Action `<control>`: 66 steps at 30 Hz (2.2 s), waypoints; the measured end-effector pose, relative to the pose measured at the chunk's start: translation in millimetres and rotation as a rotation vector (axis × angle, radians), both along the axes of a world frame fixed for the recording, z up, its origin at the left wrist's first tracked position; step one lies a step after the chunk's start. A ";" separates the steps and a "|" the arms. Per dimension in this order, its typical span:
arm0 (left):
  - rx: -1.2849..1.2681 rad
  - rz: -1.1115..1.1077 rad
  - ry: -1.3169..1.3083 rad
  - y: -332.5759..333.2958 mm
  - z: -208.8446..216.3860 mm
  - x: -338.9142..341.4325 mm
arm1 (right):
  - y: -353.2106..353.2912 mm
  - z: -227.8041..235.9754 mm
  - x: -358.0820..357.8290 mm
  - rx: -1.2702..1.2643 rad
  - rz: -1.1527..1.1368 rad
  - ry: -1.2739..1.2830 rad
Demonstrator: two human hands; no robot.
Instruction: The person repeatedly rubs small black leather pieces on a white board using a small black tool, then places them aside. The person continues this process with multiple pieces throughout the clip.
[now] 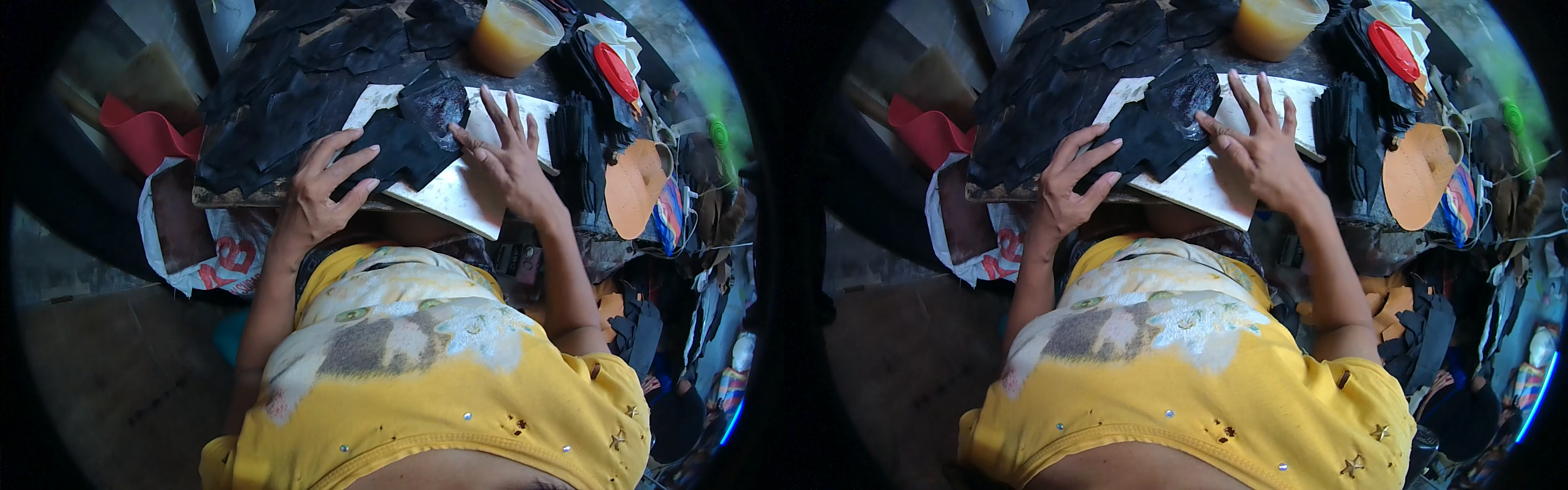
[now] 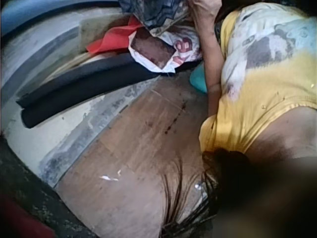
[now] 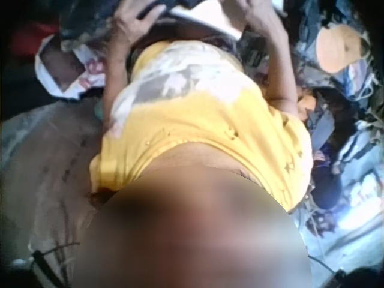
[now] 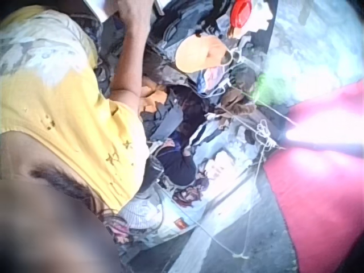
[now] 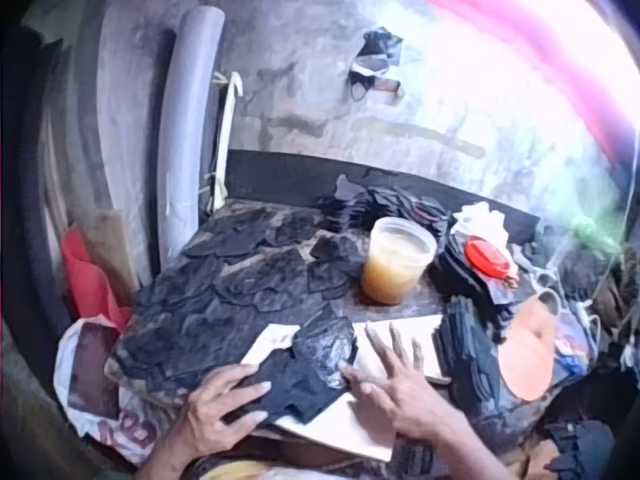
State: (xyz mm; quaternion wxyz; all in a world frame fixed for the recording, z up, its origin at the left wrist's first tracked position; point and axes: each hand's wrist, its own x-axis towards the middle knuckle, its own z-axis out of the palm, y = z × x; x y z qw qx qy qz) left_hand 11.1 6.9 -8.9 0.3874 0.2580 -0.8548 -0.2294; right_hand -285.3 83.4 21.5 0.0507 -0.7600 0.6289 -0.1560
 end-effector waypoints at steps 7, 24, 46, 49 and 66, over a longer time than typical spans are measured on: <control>-0.045 0.018 0.025 -0.8 -1.4 3.9 | 46.3 -6.8 65.8 -0.041 -0.036 0.180; 0.026 0.003 0.014 1.4 1.2 9.5 | 28.7 -0.5 66.7 -0.042 -0.030 0.309; 0.070 0.112 0.023 3.3 0.5 23.0 | 5.0 -0.7 72.7 -0.088 -0.146 0.261; 0.121 0.084 0.045 4.1 1.2 23.7 | -10.1 -2.4 64.0 -0.097 -0.161 0.310; 0.426 -0.117 0.161 -10.1 -0.9 41.4 | 11.4 -9.2 125.6 -0.081 0.207 0.223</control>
